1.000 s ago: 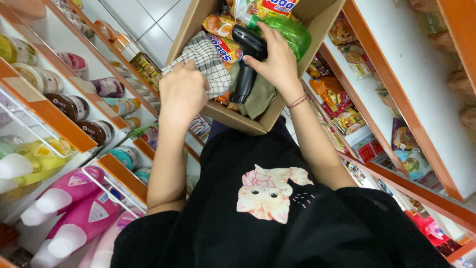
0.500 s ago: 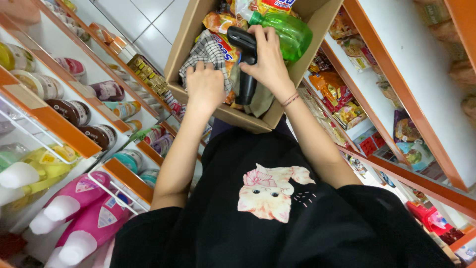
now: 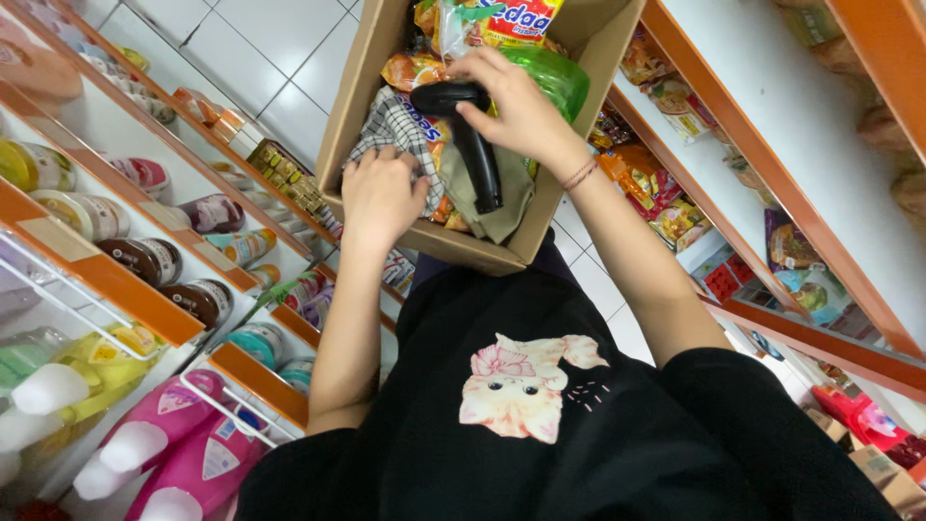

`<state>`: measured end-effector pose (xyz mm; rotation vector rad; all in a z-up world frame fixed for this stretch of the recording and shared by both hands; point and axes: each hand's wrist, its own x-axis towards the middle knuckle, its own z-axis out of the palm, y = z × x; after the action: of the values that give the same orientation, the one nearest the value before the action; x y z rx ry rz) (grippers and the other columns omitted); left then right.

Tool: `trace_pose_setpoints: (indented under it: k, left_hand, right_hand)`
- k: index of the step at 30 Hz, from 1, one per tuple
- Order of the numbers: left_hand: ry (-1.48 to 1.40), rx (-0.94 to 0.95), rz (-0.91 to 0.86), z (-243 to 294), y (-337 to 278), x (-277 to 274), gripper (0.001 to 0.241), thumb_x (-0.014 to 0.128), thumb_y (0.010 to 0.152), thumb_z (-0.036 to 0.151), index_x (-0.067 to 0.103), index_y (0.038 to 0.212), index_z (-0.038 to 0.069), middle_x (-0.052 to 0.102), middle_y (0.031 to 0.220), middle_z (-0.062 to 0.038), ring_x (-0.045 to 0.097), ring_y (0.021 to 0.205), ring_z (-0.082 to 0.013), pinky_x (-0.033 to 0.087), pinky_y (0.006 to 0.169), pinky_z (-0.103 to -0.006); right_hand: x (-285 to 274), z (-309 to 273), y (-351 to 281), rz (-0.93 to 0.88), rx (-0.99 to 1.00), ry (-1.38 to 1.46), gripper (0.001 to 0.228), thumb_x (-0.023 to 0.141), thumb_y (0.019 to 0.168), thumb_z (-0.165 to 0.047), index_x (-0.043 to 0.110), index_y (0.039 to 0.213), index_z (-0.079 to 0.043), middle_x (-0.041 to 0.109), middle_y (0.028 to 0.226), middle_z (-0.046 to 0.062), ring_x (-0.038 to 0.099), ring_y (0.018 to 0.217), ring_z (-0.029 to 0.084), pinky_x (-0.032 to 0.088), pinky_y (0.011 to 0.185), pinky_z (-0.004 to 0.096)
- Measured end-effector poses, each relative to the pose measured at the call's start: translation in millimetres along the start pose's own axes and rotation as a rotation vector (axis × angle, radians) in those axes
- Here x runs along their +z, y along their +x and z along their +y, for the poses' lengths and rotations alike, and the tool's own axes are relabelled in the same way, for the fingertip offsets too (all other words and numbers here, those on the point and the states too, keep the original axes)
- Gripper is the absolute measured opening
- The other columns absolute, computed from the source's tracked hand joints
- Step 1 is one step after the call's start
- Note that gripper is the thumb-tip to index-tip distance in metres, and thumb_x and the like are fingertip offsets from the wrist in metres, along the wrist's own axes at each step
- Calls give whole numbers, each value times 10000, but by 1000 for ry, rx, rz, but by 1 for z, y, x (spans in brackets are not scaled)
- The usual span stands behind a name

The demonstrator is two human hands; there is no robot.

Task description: The person removes food items and a scanner from a box, places a bread roll on a shelf, sprays liquid onto a cloth, and wipes the edges and surfaces of shelves in a store aisle.

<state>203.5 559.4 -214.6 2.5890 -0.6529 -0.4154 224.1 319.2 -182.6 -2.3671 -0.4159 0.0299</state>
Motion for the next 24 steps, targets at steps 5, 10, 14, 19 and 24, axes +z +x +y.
trace_pose_setpoints:
  k: [5,10,14,19,24]
  left_hand:
    - [5,-37,42,4,-3,-1,262,728,878,317,758,1004,89,696,1043,-123,642,1057,-314,463,894,-508]
    - [66,29,395,20,-12,-11,272,760,834,244,702,1014,49,627,1073,-150,590,1052,-320,435,836,-458]
    - [-45,-82,581,42,-25,-18,251,778,863,222,629,950,40,551,1003,-159,540,985,-346,431,852,-453]
    - [-157,-497,645,62,-51,-6,379,776,913,314,579,757,29,579,855,-157,592,863,-374,486,768,-493]
    - [-149,-961,193,80,-68,2,608,672,900,605,725,752,18,698,803,-259,682,788,-475,543,727,-543]
  right_hand:
    - [-19,30,11,198,79,-344,241,758,956,-124,564,1085,-63,604,1063,129,650,1000,360,540,814,466]
    - [-36,86,16,351,224,-496,274,797,954,-146,557,1062,-69,606,1036,142,648,954,371,531,779,477]
    - [-46,115,27,359,282,-488,348,817,903,-124,521,1061,-29,579,1076,171,639,954,388,530,770,478]
    - [-51,132,45,332,216,-591,398,837,866,-143,532,1087,-16,587,1094,176,633,999,389,533,796,477]
    - [-58,155,62,187,222,-668,429,867,855,-274,579,1028,-7,646,1033,196,659,942,395,541,750,487]
